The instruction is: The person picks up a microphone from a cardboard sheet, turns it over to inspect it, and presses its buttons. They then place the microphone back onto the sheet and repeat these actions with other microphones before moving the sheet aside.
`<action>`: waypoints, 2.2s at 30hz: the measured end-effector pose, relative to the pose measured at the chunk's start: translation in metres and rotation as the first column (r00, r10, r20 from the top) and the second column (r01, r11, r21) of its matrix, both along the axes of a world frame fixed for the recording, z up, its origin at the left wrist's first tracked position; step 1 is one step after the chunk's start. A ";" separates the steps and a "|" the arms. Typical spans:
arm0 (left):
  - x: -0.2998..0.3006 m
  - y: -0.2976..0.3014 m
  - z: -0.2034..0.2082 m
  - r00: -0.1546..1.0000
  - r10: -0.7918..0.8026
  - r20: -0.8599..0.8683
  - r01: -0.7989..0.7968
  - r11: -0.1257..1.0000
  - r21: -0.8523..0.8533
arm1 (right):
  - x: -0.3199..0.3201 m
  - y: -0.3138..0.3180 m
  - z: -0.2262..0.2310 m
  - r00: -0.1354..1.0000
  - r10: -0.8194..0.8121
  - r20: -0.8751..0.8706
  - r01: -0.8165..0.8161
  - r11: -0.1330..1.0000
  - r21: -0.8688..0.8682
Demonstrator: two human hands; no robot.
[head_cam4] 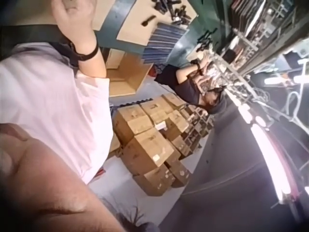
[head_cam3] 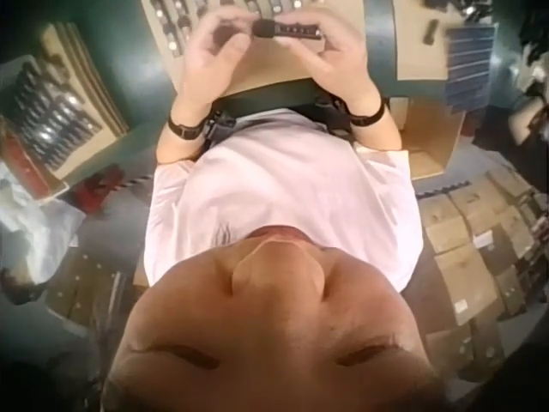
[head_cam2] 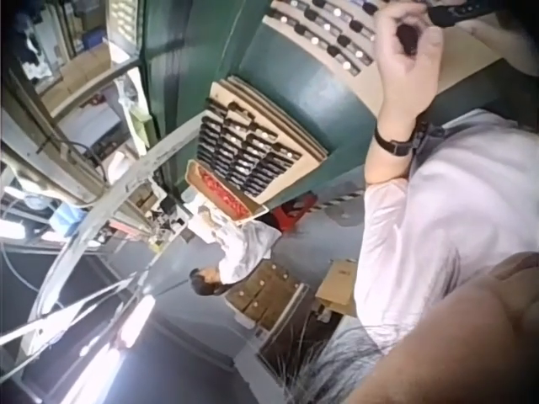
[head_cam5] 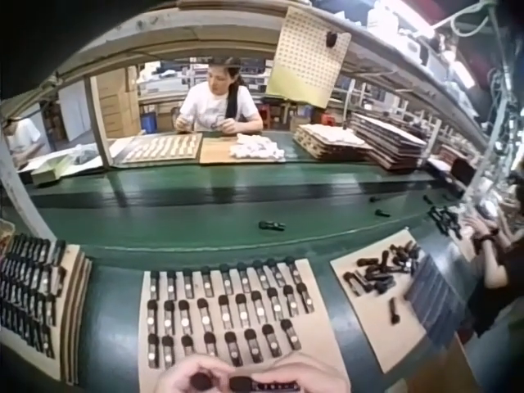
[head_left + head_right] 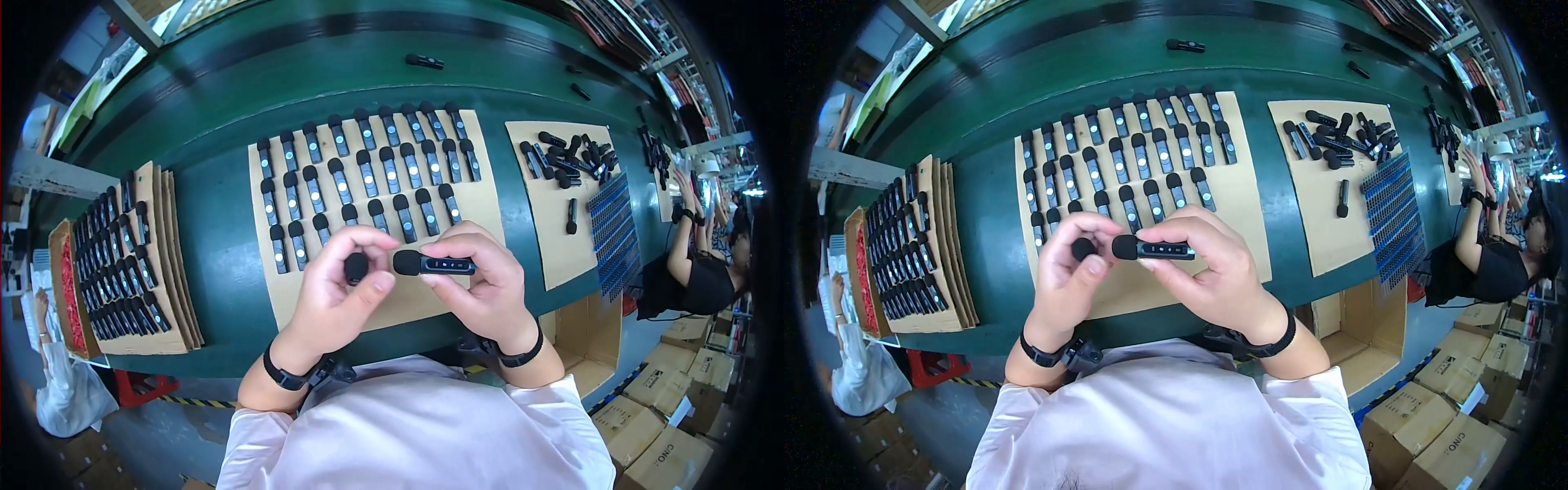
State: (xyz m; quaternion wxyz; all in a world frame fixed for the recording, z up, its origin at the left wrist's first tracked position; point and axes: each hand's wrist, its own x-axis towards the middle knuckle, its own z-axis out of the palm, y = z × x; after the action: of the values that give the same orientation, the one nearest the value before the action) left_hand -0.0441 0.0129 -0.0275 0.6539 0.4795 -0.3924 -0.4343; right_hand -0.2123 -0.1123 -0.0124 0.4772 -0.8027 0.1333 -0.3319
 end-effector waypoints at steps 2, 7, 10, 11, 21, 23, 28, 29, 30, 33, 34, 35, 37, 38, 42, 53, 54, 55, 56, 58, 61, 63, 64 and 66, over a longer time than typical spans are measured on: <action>-0.001 -0.002 0.000 0.994 -0.082 0.065 0.083 0.997 0.000 | 0.003 0.000 -0.003 1.000 0.012 0.006 -0.011 0.996 -0.086; 0.003 -0.005 -0.007 0.984 -0.024 0.174 0.028 0.999 -0.023 | 0.010 0.005 0.007 0.996 -0.020 -0.084 0.021 1.000 0.018; 0.008 -0.006 -0.008 0.911 0.032 0.412 0.022 0.992 -0.125 | 0.005 0.003 0.008 0.987 0.018 -0.160 -0.011 0.999 0.043; 0.006 -0.006 -0.007 0.912 0.033 0.410 0.021 0.992 -0.127 | 0.003 0.002 0.008 0.980 0.037 -0.197 -0.027 0.998 0.056; 0.005 0.000 -0.024 0.996 0.086 0.029 -0.083 0.992 -0.100 | -0.017 -0.029 -0.015 0.800 -0.280 -0.530 0.304 0.952 -0.044; 0.007 -0.002 -0.023 0.996 0.091 0.006 -0.090 0.991 -0.101 | -0.017 -0.040 -0.023 0.690 -0.438 -0.576 0.400 0.894 -0.200; 0.013 -0.004 -0.012 0.884 0.108 0.455 -0.053 0.990 -0.131 | -0.020 -0.056 -0.044 0.621 -0.498 -0.606 0.379 0.867 -0.324; 0.012 -0.003 -0.012 0.907 0.086 0.412 -0.044 0.993 -0.112 | -0.019 -0.057 -0.045 0.619 -0.512 -0.596 0.371 0.859 -0.353; 0.012 -0.003 -0.012 0.928 0.065 0.367 -0.033 0.995 -0.094 | -0.018 -0.058 -0.045 0.617 -0.526 -0.585 0.363 0.850 -0.382; 0.013 -0.002 -0.012 0.935 0.047 0.352 -0.022 0.997 -0.075 | -0.016 -0.060 -0.049 0.616 -0.542 -0.571 0.348 0.838 -0.420; 0.013 -0.002 -0.012 0.938 0.036 0.343 -0.014 0.998 -0.067 | -0.015 -0.061 -0.050 0.615 -0.547 -0.567 0.342 0.834 -0.433; 0.012 -0.004 -0.013 0.939 0.036 0.343 -0.013 0.998 -0.067 | -0.015 -0.061 -0.050 0.613 -0.553 -0.563 0.337 0.829 -0.447; 0.008 -0.005 -0.019 0.995 0.034 0.091 -0.024 0.994 -0.111 | -0.015 -0.056 -0.043 0.630 -0.566 -0.532 0.338 0.816 -0.468; 0.007 -0.005 -0.021 0.999 0.030 -0.037 -0.035 0.991 -0.131 | -0.015 -0.052 -0.037 0.645 -0.579 -0.499 0.342 0.802 -0.489; 0.008 -0.004 -0.021 0.988 -0.009 -0.155 -0.018 0.985 -0.169 | -0.019 -0.033 -0.017 0.831 -0.340 -0.441 0.287 0.940 -0.184; 0.009 -0.004 -0.012 0.986 0.048 0.158 -0.018 0.982 -0.189 | -0.007 0.000 0.001 0.973 0.068 -0.221 0.009 0.944 0.331; 0.009 -0.004 -0.010 0.960 0.076 0.271 -0.030 0.985 -0.170 | -0.007 -0.001 0.002 0.974 0.061 -0.217 -0.006 0.969 0.246; 0.009 -0.003 -0.009 0.960 0.078 0.271 -0.032 0.985 -0.169 | -0.006 -0.001 0.002 0.976 0.054 -0.211 -0.020 0.987 0.159; 0.009 -0.003 -0.009 0.941 0.100 0.324 -0.049 0.985 -0.163 | -0.006 0.000 0.002 0.976 0.055 -0.212 -0.021 0.987 0.159; 0.008 -0.002 -0.008 0.893 0.141 0.427 -0.083 0.985 -0.153 | -0.004 0.002 0.001 0.982 0.048 -0.181 -0.025 0.992 0.126; 0.010 -0.004 -0.010 0.880 0.145 0.453 -0.071 0.982 -0.177 | -0.003 0.003 0.000 0.985 0.055 -0.166 -0.036 0.992 0.118; 0.011 -0.004 -0.011 0.872 0.147 0.467 -0.064 0.980 -0.188 | -0.003 0.003 -0.001 0.983 0.074 -0.166 -0.053 0.990 0.129; 0.012 -0.005 -0.010 0.860 0.155 0.486 -0.065 0.978 -0.197 | -0.003 0.003 -0.002 0.983 0.074 -0.166 -0.053 0.990 0.130; 0.012 -0.005 -0.009 0.835 0.171 0.524 -0.065 0.975 -0.214 | -0.004 0.003 -0.003 0.983 0.082 -0.166 -0.057 0.987 0.150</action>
State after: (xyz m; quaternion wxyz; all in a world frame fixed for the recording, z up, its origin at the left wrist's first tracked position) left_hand -0.0318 0.0079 -0.0367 0.5850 0.5416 -0.5689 -0.2019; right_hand -0.2161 -0.1098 -0.0158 0.5324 -0.7956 0.1697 -0.2340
